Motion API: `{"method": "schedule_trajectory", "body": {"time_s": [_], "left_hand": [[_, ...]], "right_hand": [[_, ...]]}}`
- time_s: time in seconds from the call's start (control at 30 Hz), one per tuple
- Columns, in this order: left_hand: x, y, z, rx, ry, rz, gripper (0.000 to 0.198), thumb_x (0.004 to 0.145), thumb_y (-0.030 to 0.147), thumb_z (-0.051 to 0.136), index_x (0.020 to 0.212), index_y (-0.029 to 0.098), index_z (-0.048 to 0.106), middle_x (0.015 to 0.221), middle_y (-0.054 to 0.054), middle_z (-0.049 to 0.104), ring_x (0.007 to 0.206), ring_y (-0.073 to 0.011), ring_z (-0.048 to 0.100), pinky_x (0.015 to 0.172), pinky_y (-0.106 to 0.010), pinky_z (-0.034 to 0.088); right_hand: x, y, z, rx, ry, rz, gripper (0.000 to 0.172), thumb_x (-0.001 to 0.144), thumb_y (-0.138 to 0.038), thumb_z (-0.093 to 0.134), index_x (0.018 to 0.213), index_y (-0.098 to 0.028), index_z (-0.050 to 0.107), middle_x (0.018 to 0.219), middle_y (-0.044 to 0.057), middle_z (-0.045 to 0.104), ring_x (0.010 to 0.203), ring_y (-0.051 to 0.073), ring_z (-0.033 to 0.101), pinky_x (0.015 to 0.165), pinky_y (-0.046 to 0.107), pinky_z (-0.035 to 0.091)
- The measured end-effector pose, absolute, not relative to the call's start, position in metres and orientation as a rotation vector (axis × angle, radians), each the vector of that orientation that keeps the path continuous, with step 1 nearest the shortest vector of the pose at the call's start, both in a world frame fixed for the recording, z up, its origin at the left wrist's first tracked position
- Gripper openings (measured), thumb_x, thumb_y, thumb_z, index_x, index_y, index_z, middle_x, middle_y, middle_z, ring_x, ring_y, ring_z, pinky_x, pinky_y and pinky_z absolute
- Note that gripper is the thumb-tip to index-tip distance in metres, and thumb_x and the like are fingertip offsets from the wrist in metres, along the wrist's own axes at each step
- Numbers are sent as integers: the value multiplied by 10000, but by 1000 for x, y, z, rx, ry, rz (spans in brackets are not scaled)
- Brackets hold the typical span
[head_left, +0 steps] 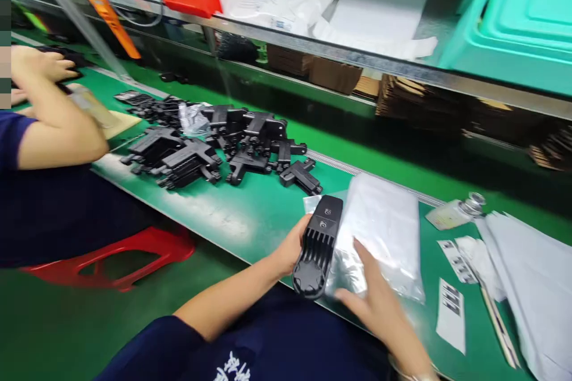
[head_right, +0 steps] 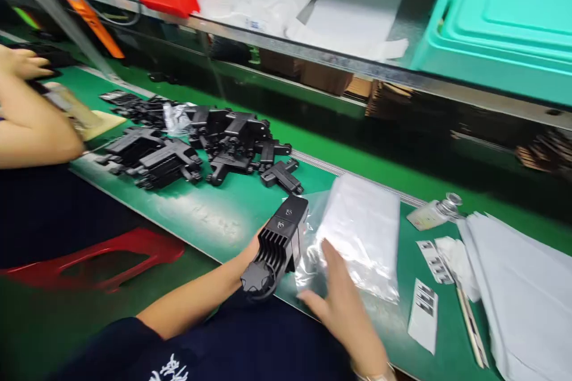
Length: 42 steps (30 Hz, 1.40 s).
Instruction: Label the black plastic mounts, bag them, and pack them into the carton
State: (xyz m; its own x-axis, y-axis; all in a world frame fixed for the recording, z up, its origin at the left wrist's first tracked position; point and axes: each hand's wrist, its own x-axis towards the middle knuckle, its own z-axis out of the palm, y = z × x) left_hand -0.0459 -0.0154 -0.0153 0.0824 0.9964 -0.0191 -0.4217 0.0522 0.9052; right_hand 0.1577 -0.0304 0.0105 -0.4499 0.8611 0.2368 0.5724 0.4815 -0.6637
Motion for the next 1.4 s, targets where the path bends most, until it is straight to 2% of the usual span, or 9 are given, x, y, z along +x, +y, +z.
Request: {"method": "schedule_trajectory", "body": {"time_s": [0.07, 0.13, 0.33, 0.47, 0.6, 0.7, 0.8, 0.9, 1.4], "left_hand": [[-23, -18, -12, 905, 723, 1208, 611, 605, 370, 848, 1139, 237, 583, 953, -30, 664, 859, -223, 626, 796, -356, 502], [-21, -17, -5, 934, 613, 1106, 671, 591, 385, 856, 1187, 234, 589, 993, -45, 671, 915, -249, 627, 837, -375, 489], [-44, 4, 11, 1111, 589, 891, 781, 723, 723, 632, 1271, 169, 582, 1265, -132, 601, 1216, -347, 508, 1019, -437, 389], [-35, 9, 3, 1224, 938, 858, 755, 697, 741, 641, 1151, 141, 578, 1081, -112, 635, 1038, -311, 576, 921, -422, 444], [-35, 0, -3, 1294, 1035, 903, 673, 732, 707, 618, 1096, 144, 564, 1000, -80, 617, 936, -261, 584, 830, -370, 471], [-41, -7, 0, 1437, 1081, 899, 669, 705, 666, 659, 1138, 170, 543, 1002, -70, 618, 915, -252, 588, 813, -359, 470], [-44, -11, 4, 1579, 1049, 916, 668, 673, 614, 710, 1166, 200, 533, 1085, -83, 629, 958, -267, 597, 853, -371, 463], [-43, -12, 4, 1643, 955, 946, 610, 671, 578, 730, 1129, 217, 550, 1096, -86, 645, 982, -275, 609, 877, -377, 465], [-36, -13, -9, 1193, 946, 1069, 681, 678, 665, 710, 1136, 177, 582, 1030, -72, 614, 972, -253, 569, 874, -351, 452]], "right_hand": [[152, -40, 6, -1189, -2098, 790, 692, 823, -376, 685, 1426, -218, 383, 1342, 128, 573, 1174, 283, 591, 948, 433, 533], [152, -40, 0, -1228, -1966, 836, 562, 837, -297, 630, 1358, -219, 435, 1202, 96, 649, 1046, 253, 649, 867, 388, 561], [192, -36, 0, -1364, -2000, 289, 298, 827, -249, 608, 1121, -220, 565, 1003, 94, 656, 904, 266, 633, 771, 422, 558], [204, -43, 7, -1251, -2213, 84, 385, 897, -323, 584, 1265, -215, 546, 1074, 146, 645, 958, 299, 621, 826, 486, 541], [217, -47, 6, -1370, -1978, 433, 509, 901, -505, 553, 1327, -230, 511, 1219, 151, 602, 1121, 304, 587, 905, 496, 531], [226, -45, -3, -1472, -1556, 1010, 487, 943, -572, 411, 1213, -204, 582, 908, 89, 667, 806, 218, 660, 715, 393, 578], [224, -42, -7, -1332, -1225, 1437, 500, 895, -631, 467, 1027, -181, 642, 586, -14, 552, 482, 137, 519, 534, 324, 537], [219, -42, -3, -1276, -1039, 1493, 450, 852, -618, 560, 933, -185, 655, 507, -57, 452, 414, 107, 400, 448, 295, 479], [223, -51, 15, -1268, -1846, 693, 196, 952, -316, 514, 1082, -256, 647, 857, 46, 685, 749, 197, 651, 638, 327, 535]]}}
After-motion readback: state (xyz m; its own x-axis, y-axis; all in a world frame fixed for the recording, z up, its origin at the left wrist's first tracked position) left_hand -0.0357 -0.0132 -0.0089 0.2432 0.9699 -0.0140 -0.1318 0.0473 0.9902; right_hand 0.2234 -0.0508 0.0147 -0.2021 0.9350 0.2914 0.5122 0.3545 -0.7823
